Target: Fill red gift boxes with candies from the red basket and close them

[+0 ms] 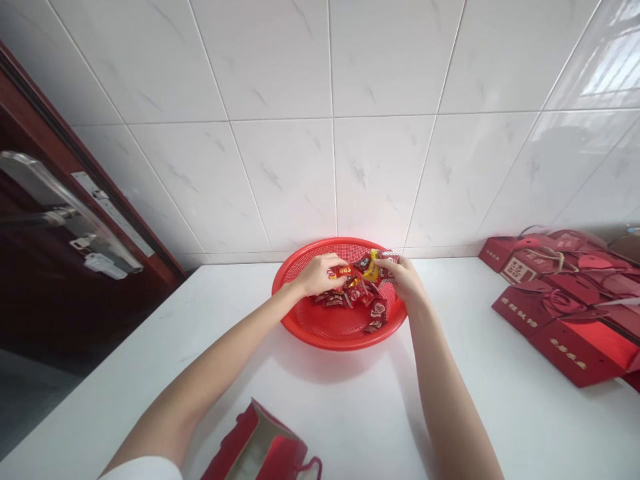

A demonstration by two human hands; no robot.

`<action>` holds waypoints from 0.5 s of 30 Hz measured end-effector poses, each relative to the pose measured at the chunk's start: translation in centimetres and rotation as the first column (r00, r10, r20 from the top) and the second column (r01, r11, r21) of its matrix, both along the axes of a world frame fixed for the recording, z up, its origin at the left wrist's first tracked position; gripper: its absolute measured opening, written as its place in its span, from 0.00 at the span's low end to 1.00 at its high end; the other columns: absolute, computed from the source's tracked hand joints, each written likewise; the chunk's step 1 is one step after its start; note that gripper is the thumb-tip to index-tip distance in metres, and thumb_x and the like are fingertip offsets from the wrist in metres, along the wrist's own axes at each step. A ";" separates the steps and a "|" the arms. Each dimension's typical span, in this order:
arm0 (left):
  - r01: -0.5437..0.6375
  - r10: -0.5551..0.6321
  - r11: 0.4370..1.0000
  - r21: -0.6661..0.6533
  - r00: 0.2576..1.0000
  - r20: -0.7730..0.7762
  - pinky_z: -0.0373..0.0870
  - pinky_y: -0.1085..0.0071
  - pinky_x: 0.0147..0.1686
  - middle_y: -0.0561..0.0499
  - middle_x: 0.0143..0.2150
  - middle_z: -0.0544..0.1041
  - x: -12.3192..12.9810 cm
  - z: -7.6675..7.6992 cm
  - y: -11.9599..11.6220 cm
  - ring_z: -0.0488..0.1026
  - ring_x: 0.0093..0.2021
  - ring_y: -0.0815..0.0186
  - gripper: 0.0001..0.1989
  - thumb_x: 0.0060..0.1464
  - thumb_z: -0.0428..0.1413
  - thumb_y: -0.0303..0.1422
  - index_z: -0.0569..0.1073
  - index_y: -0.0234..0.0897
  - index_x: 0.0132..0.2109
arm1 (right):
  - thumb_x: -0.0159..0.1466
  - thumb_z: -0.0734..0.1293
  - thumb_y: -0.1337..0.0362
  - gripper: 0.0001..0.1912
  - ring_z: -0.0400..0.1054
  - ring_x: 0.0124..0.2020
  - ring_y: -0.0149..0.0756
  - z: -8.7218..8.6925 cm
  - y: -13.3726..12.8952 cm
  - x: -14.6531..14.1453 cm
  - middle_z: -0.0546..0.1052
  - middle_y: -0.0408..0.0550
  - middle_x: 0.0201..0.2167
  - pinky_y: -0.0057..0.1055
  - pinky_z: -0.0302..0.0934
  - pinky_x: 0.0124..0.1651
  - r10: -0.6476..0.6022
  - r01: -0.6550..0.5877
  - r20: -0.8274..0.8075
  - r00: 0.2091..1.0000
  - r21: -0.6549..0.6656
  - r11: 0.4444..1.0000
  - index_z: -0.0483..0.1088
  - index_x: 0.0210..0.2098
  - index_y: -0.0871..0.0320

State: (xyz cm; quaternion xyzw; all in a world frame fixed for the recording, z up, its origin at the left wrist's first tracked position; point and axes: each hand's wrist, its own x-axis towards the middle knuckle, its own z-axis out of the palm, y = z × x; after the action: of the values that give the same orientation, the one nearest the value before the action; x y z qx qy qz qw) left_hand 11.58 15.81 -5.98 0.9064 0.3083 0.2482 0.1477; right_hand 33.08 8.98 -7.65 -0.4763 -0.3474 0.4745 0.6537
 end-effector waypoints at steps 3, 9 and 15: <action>-0.064 0.063 0.998 0.020 0.997 0.046 0.74 0.67 0.49 0.47 0.45 0.82 -0.1 -0.1 0.2 0.78 0.45 0.61 0.13 0.57 0.60 0.33 0.81 0.38 0.49 | 0.43 0.78 0.60 0.14 0.75 0.30 0.40 0.0 0.0 0.0 0.81 0.46 0.27 0.34 0.70 0.34 -0.010 0.010 -0.001 1.000 0.006 1.000 0.75 0.27 0.55; -0.207 0.202 0.978 0.038 0.974 0.106 0.73 0.66 0.54 0.48 0.47 0.81 -0.3 -0.4 1.1 0.79 0.48 0.60 0.14 0.60 0.58 0.34 0.80 0.38 0.51 | 0.43 0.78 0.60 0.12 0.75 0.29 0.41 0.2 -0.2 -0.3 0.81 0.46 0.25 0.35 0.69 0.34 -0.010 0.010 -0.008 1.000 0.028 1.000 0.76 0.25 0.55; -0.234 0.230 0.972 0.030 0.969 0.093 0.73 0.66 0.55 0.50 0.48 0.81 -0.4 -0.7 1.3 0.79 0.49 0.61 0.15 0.61 0.59 0.35 0.80 0.40 0.53 | 0.44 0.78 0.60 0.11 0.75 0.29 0.41 0.2 -0.2 -0.4 0.81 0.46 0.25 0.34 0.70 0.33 -0.010 0.010 -0.012 1.000 0.035 0.999 0.77 0.25 0.55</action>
State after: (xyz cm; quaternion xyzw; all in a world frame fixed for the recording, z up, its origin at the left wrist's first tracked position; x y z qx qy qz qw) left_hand 11.19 17.13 -6.64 0.8551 0.4001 0.3098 0.1127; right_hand 32.70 8.74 -7.45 -0.4636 -0.3496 0.4678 0.6664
